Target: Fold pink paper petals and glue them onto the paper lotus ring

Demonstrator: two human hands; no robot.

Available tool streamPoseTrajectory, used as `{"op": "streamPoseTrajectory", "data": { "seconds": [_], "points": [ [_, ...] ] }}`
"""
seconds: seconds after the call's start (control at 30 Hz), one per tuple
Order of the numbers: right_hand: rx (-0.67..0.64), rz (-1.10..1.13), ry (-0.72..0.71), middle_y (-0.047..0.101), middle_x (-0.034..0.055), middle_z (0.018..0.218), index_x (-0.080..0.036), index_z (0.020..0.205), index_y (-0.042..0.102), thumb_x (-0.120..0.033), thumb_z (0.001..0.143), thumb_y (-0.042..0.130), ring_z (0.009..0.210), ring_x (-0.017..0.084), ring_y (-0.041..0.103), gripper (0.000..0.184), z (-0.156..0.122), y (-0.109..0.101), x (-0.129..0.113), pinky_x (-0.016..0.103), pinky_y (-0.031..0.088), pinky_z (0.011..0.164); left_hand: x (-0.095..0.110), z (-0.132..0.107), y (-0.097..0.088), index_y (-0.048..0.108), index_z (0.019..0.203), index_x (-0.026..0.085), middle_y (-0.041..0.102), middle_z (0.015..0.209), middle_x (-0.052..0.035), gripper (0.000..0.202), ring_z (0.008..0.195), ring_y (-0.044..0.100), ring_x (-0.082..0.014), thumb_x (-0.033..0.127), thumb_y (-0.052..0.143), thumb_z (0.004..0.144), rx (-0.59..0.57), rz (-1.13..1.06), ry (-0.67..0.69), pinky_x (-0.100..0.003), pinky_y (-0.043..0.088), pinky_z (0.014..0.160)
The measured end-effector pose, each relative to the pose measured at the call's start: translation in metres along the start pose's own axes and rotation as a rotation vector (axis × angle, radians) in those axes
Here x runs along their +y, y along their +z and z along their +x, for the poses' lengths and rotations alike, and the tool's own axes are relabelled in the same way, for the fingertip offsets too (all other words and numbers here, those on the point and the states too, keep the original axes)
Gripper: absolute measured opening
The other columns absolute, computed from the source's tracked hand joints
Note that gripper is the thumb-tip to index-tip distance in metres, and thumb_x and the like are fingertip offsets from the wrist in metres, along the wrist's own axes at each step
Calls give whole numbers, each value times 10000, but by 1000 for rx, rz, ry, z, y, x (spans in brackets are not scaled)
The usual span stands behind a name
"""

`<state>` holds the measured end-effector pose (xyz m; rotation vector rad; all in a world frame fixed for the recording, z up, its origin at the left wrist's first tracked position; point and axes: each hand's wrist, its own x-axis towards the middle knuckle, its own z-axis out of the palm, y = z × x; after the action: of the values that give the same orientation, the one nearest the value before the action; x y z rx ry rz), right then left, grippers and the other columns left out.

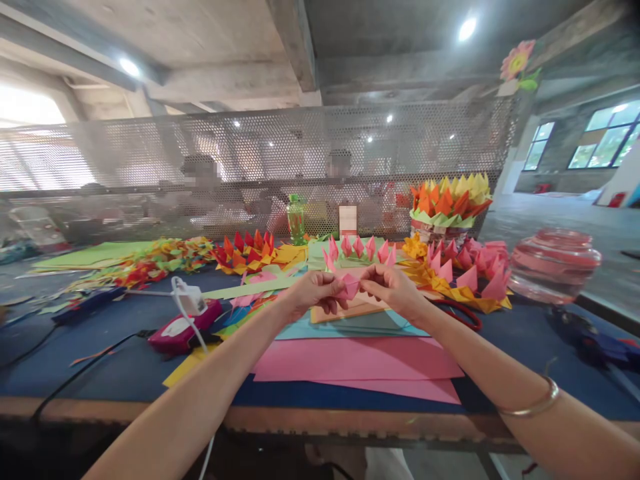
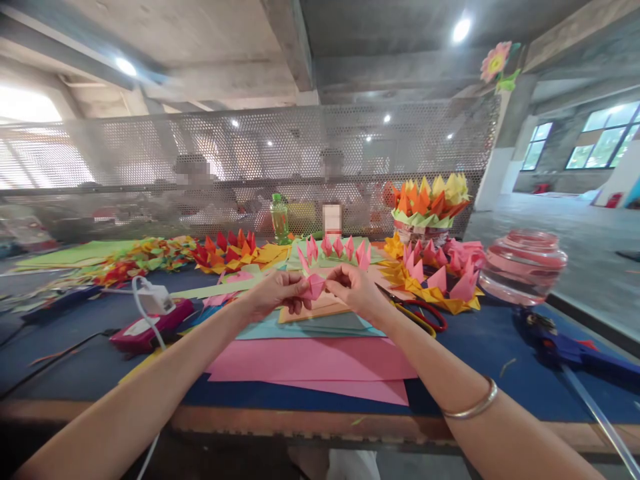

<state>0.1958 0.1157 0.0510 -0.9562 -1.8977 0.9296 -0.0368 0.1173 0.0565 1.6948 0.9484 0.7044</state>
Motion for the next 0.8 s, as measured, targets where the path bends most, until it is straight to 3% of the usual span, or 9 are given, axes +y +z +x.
{"op": "streamPoseTrajectory", "data": {
  "seconds": [0.47, 0.8],
  "points": [
    [10, -57, -108, 670, 65, 1167, -169, 1235, 618, -367, 985, 646, 945, 185, 684, 321, 6, 1, 10, 381, 594, 808, 6, -3, 5, 660, 1030, 134, 694, 930, -33, 303, 724, 660, -132, 430, 602, 1000, -84, -30, -1, -297, 575, 668],
    [-40, -146, -182, 683, 56, 1122, -163, 1181, 640, -379, 991, 636, 916, 174, 686, 288, 1, 5, 5, 369, 593, 796, 9, -4, 4, 657, 1041, 134, 684, 931, -26, 236, 762, 667, -141, 362, 646, 980, 46, -36, 0, -307, 584, 695]
  ]
}}
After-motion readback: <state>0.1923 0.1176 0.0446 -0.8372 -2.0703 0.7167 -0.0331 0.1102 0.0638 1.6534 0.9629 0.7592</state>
